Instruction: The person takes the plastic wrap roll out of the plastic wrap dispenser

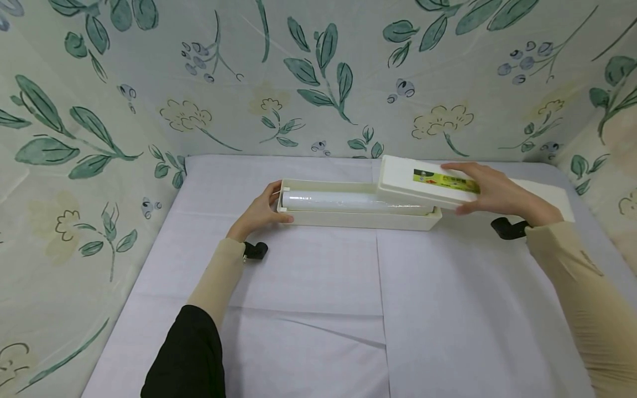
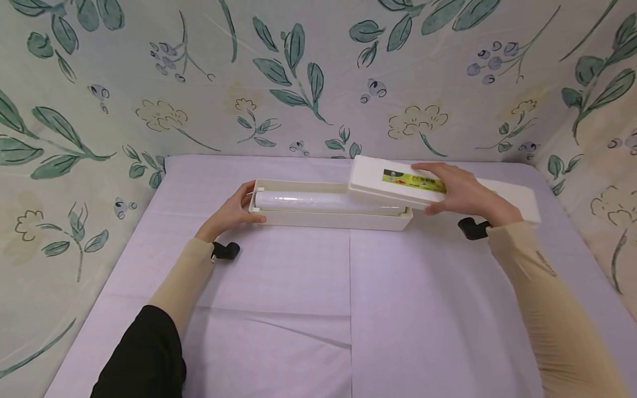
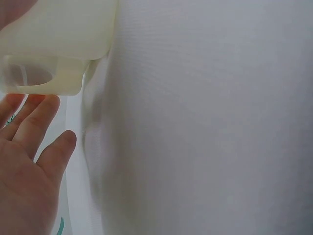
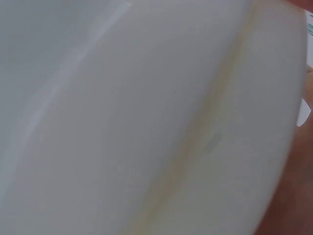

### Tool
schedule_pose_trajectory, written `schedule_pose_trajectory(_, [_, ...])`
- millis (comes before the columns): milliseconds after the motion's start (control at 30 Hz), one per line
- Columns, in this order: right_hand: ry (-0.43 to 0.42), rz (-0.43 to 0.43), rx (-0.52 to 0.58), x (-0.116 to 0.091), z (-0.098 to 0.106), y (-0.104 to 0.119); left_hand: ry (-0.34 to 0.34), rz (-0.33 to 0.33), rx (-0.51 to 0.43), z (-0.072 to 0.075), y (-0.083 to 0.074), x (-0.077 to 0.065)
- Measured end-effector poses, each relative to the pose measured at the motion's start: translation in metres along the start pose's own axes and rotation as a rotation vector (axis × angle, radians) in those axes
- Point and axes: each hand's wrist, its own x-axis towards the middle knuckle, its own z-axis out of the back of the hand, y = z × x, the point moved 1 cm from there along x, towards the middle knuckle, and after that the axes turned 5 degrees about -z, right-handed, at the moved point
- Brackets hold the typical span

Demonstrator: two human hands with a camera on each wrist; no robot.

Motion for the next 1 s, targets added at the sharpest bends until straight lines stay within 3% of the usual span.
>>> schedule_pose_trajectory(1000, [-0.021, -0.079, 0.029, -0.019, -0.001, -0.034, -0.011, -0.010, 0.001, 0.000, 0.002, -0.001])
